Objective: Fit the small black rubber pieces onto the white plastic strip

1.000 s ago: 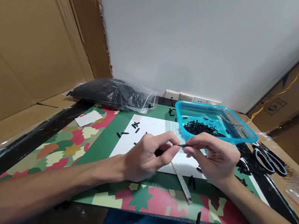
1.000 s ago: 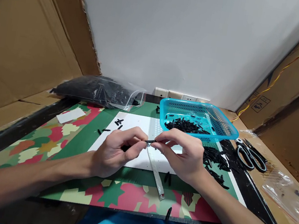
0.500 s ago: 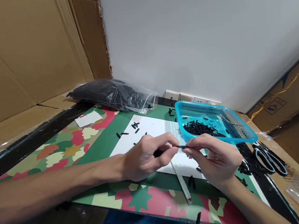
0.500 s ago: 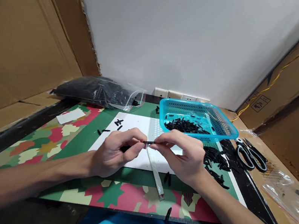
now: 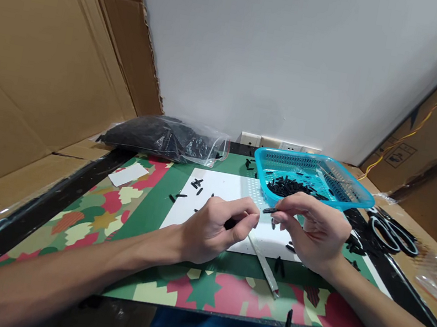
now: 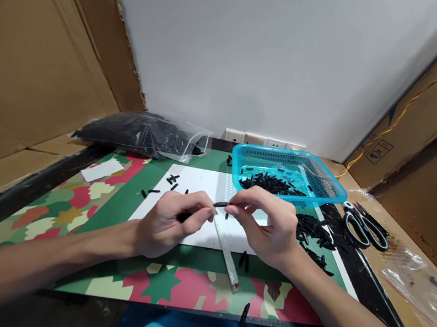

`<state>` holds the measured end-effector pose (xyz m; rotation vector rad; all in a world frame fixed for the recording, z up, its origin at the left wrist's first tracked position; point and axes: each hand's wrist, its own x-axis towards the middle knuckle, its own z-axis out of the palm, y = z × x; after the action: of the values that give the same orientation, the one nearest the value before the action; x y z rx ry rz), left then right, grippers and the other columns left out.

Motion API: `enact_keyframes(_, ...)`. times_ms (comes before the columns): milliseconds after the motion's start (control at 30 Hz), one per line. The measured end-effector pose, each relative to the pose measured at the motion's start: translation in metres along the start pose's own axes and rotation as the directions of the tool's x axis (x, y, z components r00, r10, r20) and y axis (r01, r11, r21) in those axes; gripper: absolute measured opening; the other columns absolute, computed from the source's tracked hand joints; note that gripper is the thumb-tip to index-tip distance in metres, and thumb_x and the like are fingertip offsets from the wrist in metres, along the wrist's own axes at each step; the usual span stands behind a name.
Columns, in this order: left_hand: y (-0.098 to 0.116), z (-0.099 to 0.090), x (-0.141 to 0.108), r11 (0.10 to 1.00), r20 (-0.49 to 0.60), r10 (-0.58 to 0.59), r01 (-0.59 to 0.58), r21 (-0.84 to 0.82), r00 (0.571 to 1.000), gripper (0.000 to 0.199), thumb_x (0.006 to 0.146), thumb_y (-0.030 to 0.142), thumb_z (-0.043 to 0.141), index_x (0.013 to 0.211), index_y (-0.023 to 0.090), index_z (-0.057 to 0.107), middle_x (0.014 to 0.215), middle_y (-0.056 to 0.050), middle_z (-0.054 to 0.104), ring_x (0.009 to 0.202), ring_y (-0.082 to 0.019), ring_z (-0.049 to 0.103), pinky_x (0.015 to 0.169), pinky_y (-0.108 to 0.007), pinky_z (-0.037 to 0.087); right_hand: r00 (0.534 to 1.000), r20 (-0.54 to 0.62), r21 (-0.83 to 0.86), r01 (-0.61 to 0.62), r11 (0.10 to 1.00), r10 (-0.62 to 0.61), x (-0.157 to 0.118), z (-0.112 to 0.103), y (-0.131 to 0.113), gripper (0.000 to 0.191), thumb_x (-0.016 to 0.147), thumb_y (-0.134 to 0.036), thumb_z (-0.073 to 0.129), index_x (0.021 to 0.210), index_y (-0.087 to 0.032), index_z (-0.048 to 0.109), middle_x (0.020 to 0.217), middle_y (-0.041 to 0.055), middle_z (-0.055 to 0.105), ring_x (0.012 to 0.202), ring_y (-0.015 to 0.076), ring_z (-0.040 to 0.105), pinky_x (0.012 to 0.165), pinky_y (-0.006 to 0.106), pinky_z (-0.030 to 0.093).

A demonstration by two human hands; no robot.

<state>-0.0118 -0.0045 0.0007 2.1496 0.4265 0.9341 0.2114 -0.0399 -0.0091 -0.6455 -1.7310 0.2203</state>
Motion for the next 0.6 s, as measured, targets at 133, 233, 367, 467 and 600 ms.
enact_keyframes(133, -0.002, -0.002, 0.0, 0.997, 0.015, -0.076, 0.076, -0.002, 0.997, 0.033, 0.11, 0.037, 0.049, 0.087, 0.017, 0.061, 0.061, 0.009, 0.038, 0.052, -0.008, 0.032, 0.052, -0.022, 0.03, 0.99, 0.136, -0.024, -0.038, 0.999, 0.041, 0.008, -0.019, 0.002, 0.016, 0.109, -0.025, 0.055, 0.097, -0.023, 0.066, 0.077, 0.0013, 0.062, 0.063, 0.0151, 0.057, 0.056, 0.029, 0.05)
enact_keyframes(233, -0.004, -0.002, 0.002, 0.98, 0.0, -0.183, 0.183, -0.08, 0.983, 0.038, 0.11, 0.045, 0.05, 0.088, 0.017, 0.062, 0.06, 0.008, 0.042, 0.052, -0.008, 0.035, 0.052, -0.021, 0.031, 0.941, 0.337, -0.148, 0.007, 0.989, 0.044, 0.018, -0.042, 0.007, 0.025, 0.109, -0.024, 0.049, 0.085, -0.023, 0.057, 0.07, -0.0014, 0.054, 0.058, 0.014, 0.048, 0.054, 0.029, 0.041)
enact_keyframes(367, -0.006, 0.0, 0.006, 0.886, 0.027, -0.344, 0.335, -0.32, 0.938, 0.046, 0.109, 0.058, 0.047, 0.091, 0.018, 0.059, 0.054, 0.009, 0.04, 0.046, -0.008, 0.031, 0.045, -0.019, 0.027, 0.845, 0.534, -0.337, 0.215, 0.917, -0.002, 0.024, -0.056, 0.018, 0.031, 0.107, -0.021, 0.052, 0.076, -0.023, 0.054, 0.06, -0.0042, 0.049, 0.049, 0.0117, 0.041, 0.05, 0.029, 0.029)
enact_keyframes(467, -0.006, 0.003, 0.01, 0.746, 0.192, -0.453, 0.488, -0.453, 0.87, 0.046, 0.108, 0.066, 0.04, 0.105, 0.022, 0.054, 0.052, 0.011, 0.04, 0.041, -0.008, 0.027, 0.04, -0.016, 0.026, 0.856, 0.514, -0.383, 0.293, 0.876, -0.061, 0.018, -0.043, 0.019, 0.019, 0.108, -0.023, 0.055, 0.09, -0.022, 0.062, 0.068, -0.0019, 0.061, 0.054, 0.0124, 0.051, 0.053, 0.028, 0.033)
enact_keyframes(600, -0.004, 0.008, 0.009, 0.627, 0.345, -0.505, 0.611, -0.483, 0.791, 0.053, 0.106, 0.076, 0.03, 0.119, 0.027, 0.047, 0.051, 0.012, 0.043, 0.038, -0.009, 0.03, 0.037, -0.014, 0.028, 0.858, 0.493, -0.313, 0.328, 0.891, -0.142, 0.005, -0.011, 0.011, 0.009, 0.11, -0.023, 0.056, 0.109, -0.02, 0.065, 0.074, -0.0008, 0.069, 0.057, 0.0132, 0.059, 0.055, 0.028, 0.04)
